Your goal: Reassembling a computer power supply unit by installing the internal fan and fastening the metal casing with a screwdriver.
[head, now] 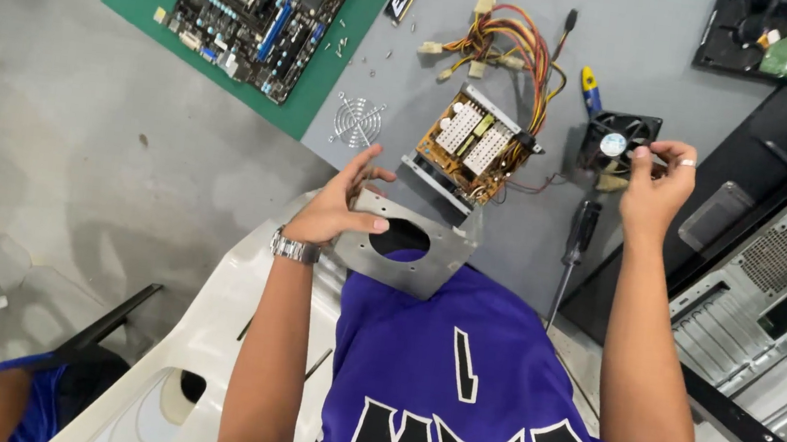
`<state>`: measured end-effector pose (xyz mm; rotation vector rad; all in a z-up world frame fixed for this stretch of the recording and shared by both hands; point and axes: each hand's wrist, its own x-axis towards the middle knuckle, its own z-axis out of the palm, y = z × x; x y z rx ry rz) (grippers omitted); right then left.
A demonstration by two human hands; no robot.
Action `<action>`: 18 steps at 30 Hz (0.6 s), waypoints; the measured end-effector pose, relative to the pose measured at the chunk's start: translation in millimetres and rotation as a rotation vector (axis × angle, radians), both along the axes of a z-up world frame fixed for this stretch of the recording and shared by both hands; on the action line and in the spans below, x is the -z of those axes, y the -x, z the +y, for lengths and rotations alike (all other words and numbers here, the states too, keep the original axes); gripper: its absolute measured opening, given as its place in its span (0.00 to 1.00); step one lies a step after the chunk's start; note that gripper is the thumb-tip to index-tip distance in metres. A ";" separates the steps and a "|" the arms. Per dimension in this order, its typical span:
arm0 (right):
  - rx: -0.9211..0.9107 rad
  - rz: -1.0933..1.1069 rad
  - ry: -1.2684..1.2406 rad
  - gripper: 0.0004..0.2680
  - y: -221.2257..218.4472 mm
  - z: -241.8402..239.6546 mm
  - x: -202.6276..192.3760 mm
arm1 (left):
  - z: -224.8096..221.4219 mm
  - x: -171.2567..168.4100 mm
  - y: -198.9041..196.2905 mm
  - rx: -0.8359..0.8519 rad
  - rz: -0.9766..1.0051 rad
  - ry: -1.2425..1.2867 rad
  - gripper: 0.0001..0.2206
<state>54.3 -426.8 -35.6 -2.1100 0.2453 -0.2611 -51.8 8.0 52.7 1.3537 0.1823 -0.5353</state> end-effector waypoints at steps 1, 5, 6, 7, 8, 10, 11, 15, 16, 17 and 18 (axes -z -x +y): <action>-0.047 0.020 -0.136 0.08 0.0 6.9 -14.7 | -3.9 -7.8 -5.3 0.038 -0.034 -0.060 0.50; -0.253 -0.098 -0.180 0.10 -5.7 33.4 -67.5 | -24.1 -32.8 -29.6 0.093 -0.099 -0.101 0.49; -0.328 -0.100 -0.218 0.12 -10.0 38.2 -73.2 | -29.1 -35.4 -35.2 0.109 -0.134 -0.141 0.48; -0.403 -0.103 -0.256 0.14 -14.2 42.9 -79.2 | -34.2 -38.2 -40.6 0.125 -0.169 -0.181 0.48; -0.401 -0.110 -0.257 0.14 -17.8 50.6 -84.1 | -39.7 -47.1 -45.8 0.128 -0.176 -0.185 0.48; -0.516 0.070 -0.249 0.07 -20.5 65.5 -93.6 | -51.3 -64.7 -51.1 0.103 -0.165 -0.213 0.49; -0.515 0.071 -0.251 0.07 -20.5 74.4 -101.4 | -54.1 -67.0 -53.3 0.104 -0.163 -0.215 0.49; -0.790 0.161 -0.296 0.08 -23.2 112.5 -127.1 | -60.3 -75.4 -56.9 0.092 -0.130 -0.244 0.48; -0.863 0.208 -0.255 0.07 -27.1 121.4 -133.7 | -61.6 -77.8 -59.6 0.089 -0.114 -0.237 0.47; -0.868 0.203 -0.258 0.07 -31.7 126.9 -130.7 | -61.0 -80.6 -60.2 0.085 -0.117 -0.242 0.47; -0.881 0.191 -0.233 0.07 -34.2 130.6 -127.7 | -62.0 -82.8 -59.1 0.106 -0.090 -0.251 0.47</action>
